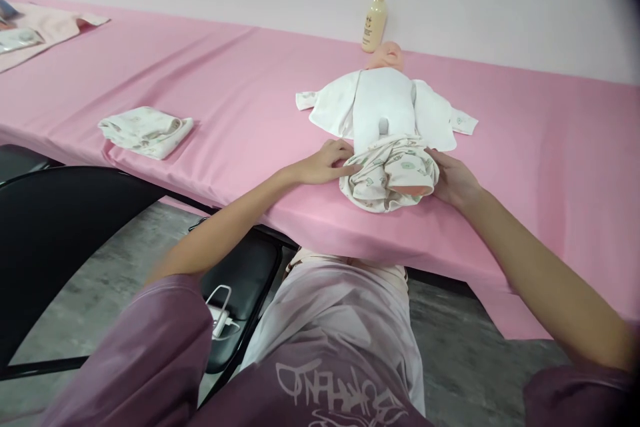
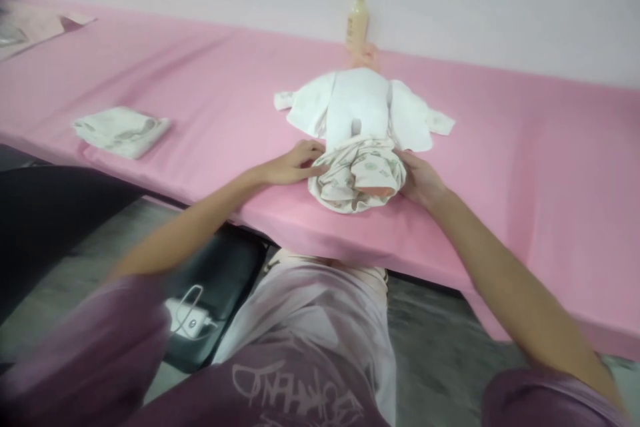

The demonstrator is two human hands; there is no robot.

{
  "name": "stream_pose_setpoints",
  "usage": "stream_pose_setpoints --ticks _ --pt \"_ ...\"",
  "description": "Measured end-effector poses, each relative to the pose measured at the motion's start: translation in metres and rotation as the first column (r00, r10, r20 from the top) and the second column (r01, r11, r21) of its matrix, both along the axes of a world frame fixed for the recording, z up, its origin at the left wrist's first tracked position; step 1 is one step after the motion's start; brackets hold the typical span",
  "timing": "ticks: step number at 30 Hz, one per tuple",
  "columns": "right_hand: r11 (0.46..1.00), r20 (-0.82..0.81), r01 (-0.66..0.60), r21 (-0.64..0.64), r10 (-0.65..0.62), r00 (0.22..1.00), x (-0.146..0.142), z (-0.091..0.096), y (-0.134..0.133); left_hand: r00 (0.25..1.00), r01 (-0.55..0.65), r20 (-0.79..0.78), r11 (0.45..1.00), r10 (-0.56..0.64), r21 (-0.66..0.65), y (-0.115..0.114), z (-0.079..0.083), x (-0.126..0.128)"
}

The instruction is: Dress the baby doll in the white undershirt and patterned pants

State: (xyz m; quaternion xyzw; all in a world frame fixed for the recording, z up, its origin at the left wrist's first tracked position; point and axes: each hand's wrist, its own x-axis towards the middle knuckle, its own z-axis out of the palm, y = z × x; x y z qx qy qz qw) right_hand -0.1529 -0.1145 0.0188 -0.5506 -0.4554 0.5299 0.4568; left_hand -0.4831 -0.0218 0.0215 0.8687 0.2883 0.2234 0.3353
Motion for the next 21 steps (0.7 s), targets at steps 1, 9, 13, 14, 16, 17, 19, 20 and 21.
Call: stream_pose_setpoints --ticks 1,9,13,14,16,17,19,20,21 --pt "1.0 -0.01 0.0 0.016 0.0 1.0 -0.001 -0.001 0.0 1.0 0.022 0.022 0.998 -0.021 -0.067 -0.002 -0.001 -0.001" --pt "0.999 -0.013 -0.001 0.044 0.001 1.0 -0.006 0.002 0.007 0.911 0.144 0.397 0.815 0.114 -0.562 0.002 -0.009 0.006" --pt "0.988 0.018 0.097 0.118 -0.099 0.995 -0.003 0.011 0.022 0.898 0.103 0.404 0.81 0.174 -0.577 0.018 -0.01 0.004" --pt "0.986 0.023 0.103 0.129 -0.107 0.994 -0.001 0.015 0.026 0.9 0.099 0.399 0.808 0.176 -0.58 0.022 -0.009 0.005" --pt "0.983 0.028 0.087 0.164 -0.093 0.995 0.003 0.023 0.036 0.904 0.102 0.393 0.807 0.169 -0.582 0.03 -0.007 0.006" --pt "0.978 0.032 0.082 0.192 -0.089 0.995 0.004 0.027 0.042 0.901 0.102 0.4 0.814 0.169 -0.573 0.035 -0.005 0.008" --pt "0.963 0.055 0.088 0.253 -0.105 0.993 0.005 0.034 0.058 0.887 0.093 0.428 0.841 0.173 -0.534 0.045 -0.001 0.014" --pt "0.956 0.066 0.094 0.277 -0.117 0.991 0.005 0.036 0.067 0.88 0.081 0.44 0.856 0.18 -0.511 0.051 0.002 0.017" --pt "0.949 0.076 0.102 0.297 -0.13 0.989 0.005 0.037 0.077 0.873 0.06 0.447 0.868 0.193 -0.493 0.058 0.005 0.021"
